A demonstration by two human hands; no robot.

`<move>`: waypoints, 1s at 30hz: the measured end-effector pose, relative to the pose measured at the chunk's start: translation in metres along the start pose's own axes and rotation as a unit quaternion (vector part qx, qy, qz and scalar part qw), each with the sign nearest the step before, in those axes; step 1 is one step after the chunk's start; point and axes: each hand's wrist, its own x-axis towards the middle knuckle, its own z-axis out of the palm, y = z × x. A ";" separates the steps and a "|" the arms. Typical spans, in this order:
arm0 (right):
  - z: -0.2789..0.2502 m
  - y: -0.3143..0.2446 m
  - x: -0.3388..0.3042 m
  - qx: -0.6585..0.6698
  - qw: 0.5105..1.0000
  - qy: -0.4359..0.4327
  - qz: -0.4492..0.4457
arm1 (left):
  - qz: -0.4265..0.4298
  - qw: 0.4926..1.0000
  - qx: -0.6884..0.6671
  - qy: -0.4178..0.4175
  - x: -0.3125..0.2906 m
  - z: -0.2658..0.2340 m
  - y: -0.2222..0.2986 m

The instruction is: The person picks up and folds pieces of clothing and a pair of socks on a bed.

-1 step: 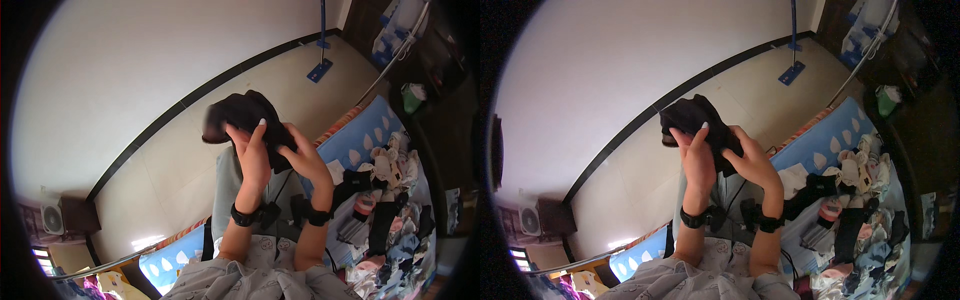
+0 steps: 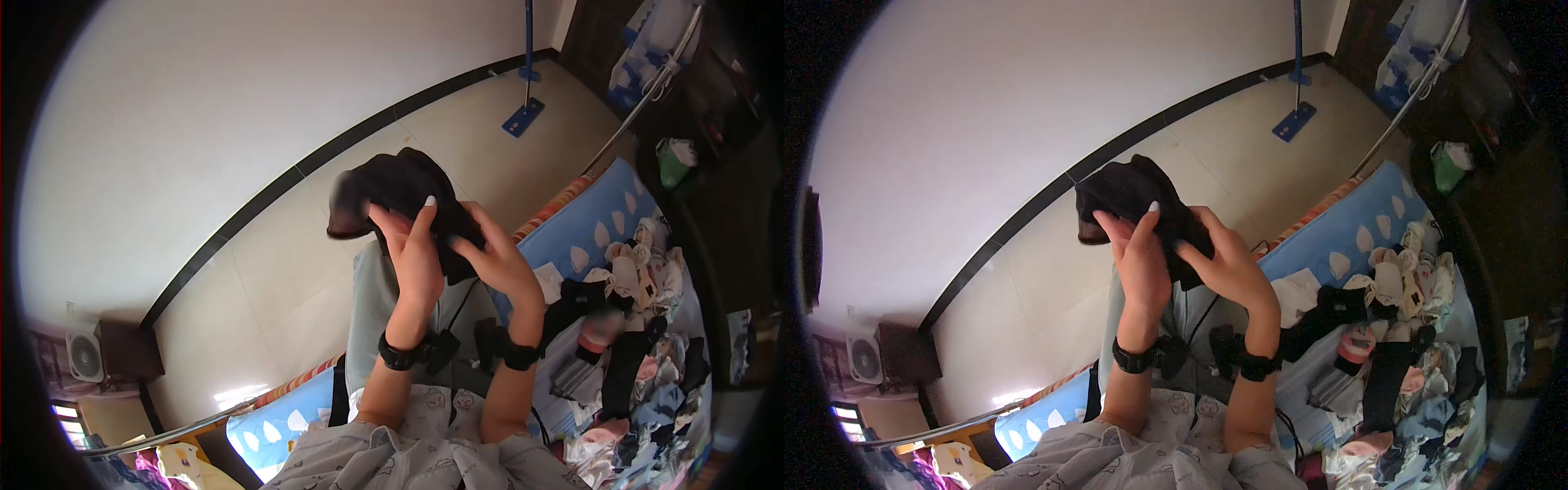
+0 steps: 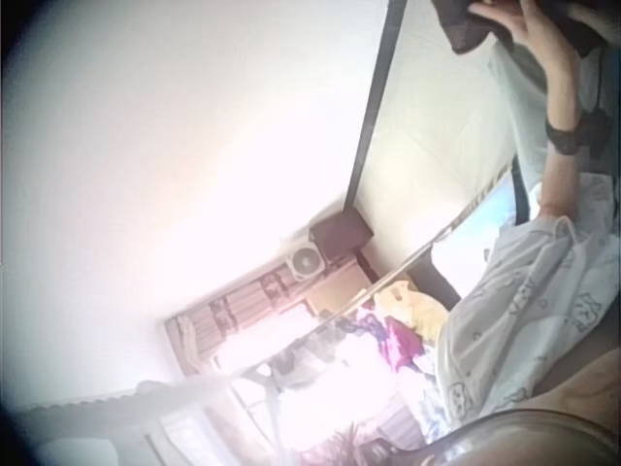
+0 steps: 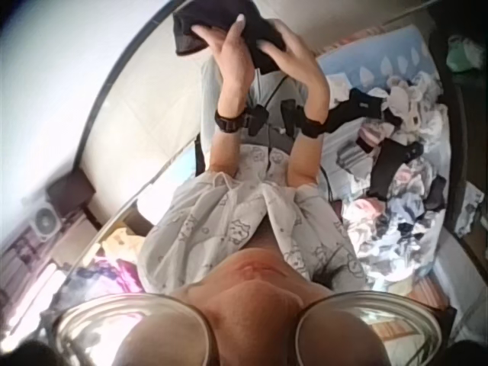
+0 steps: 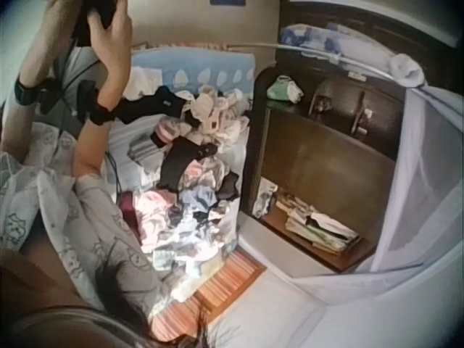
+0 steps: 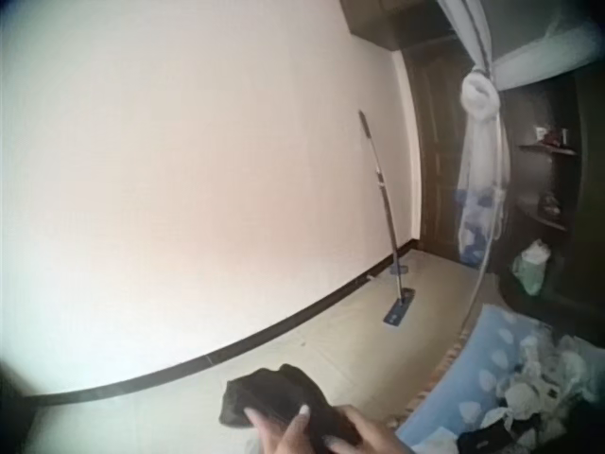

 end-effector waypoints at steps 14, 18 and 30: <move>0.009 -0.005 0.002 0.034 0.994 0.100 -0.040 | 0.058 0.997 -0.014 -0.054 0.019 -0.014 0.000; 0.006 0.004 0.004 0.021 0.990 0.135 -0.033 | -0.045 0.996 0.019 -0.076 0.014 -0.011 0.000; 0.001 0.009 0.006 0.048 0.999 -0.021 0.015 | -0.015 0.987 -0.053 -0.154 0.019 -0.005 0.001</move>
